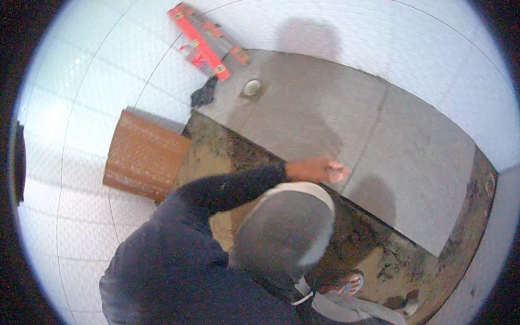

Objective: The person spreads cement on the floor using a trowel, places a large tile onto the cement, and taps it into place with a rubber mallet. They then use the trowel to fill gaps with cement and wipe the tile surface with a cloth.

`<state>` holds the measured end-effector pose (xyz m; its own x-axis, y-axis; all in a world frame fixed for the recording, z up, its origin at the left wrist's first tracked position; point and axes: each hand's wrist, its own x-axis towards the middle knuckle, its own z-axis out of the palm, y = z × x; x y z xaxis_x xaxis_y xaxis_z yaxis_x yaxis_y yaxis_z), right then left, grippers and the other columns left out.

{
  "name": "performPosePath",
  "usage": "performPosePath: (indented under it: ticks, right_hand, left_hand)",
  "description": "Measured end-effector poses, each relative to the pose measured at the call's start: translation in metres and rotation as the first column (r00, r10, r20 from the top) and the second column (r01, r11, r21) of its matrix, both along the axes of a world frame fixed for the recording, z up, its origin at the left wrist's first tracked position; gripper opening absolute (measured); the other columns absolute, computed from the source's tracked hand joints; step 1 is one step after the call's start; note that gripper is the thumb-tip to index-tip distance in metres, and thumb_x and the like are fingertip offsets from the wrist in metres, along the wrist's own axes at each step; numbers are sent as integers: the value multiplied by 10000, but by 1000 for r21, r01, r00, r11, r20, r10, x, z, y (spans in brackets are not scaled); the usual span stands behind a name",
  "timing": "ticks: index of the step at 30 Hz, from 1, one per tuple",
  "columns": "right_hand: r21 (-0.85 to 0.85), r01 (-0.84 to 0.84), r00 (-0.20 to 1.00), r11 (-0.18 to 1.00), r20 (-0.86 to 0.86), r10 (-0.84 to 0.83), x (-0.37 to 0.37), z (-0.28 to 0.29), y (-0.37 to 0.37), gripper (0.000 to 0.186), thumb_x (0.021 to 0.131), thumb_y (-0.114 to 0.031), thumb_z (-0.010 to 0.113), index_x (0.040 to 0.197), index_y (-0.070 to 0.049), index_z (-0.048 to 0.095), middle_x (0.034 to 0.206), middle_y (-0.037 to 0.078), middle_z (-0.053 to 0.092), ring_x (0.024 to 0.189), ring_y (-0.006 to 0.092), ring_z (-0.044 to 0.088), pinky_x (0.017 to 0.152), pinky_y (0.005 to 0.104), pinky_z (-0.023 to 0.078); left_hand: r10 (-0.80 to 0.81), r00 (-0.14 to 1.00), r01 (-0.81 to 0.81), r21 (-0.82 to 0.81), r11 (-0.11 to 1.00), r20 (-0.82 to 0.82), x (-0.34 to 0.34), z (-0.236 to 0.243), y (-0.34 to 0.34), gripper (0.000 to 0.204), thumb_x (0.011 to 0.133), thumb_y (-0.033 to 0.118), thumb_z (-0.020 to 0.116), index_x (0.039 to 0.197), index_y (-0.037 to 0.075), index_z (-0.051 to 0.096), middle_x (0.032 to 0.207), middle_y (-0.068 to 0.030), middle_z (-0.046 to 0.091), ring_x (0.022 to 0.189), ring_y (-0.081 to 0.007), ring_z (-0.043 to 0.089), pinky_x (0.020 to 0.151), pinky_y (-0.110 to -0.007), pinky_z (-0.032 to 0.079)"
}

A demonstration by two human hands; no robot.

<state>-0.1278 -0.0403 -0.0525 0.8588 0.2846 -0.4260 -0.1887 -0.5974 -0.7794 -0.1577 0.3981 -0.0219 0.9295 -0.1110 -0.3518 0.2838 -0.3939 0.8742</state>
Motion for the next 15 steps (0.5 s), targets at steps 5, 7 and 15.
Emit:
performPosePath:
  ticks: [5,7,15]
  right_hand:
    - [-107,-136,989,985,40,141,22,-13,27,409,845,-419,633,1108,-107,610,1018,129,622,841,303,586,745,431,446]
    - [-158,-136,987,978,61,147,22,-6,15,418,843,-418,641,1119,-106,615,1042,131,626,864,304,593,768,432,451]
    - [-360,299,940,884,270,-208,-72,36,-96,455,833,-418,671,1159,-103,638,1138,137,643,957,307,619,857,436,470]
  left_hand:
    - [531,841,-534,2,846,-104,-180,-30,-8,456,971,364,597,1233,-7,634,1216,-129,681,1105,-230,629,961,-367,482]
    - [699,647,-698,132,703,-303,-221,-31,-9,424,957,343,613,1211,6,657,1161,-108,701,1061,-214,638,942,-356,490]
    - [446,882,-462,99,881,153,-43,97,33,353,942,162,584,1257,12,638,1215,-93,675,1147,-176,600,1014,-338,443]
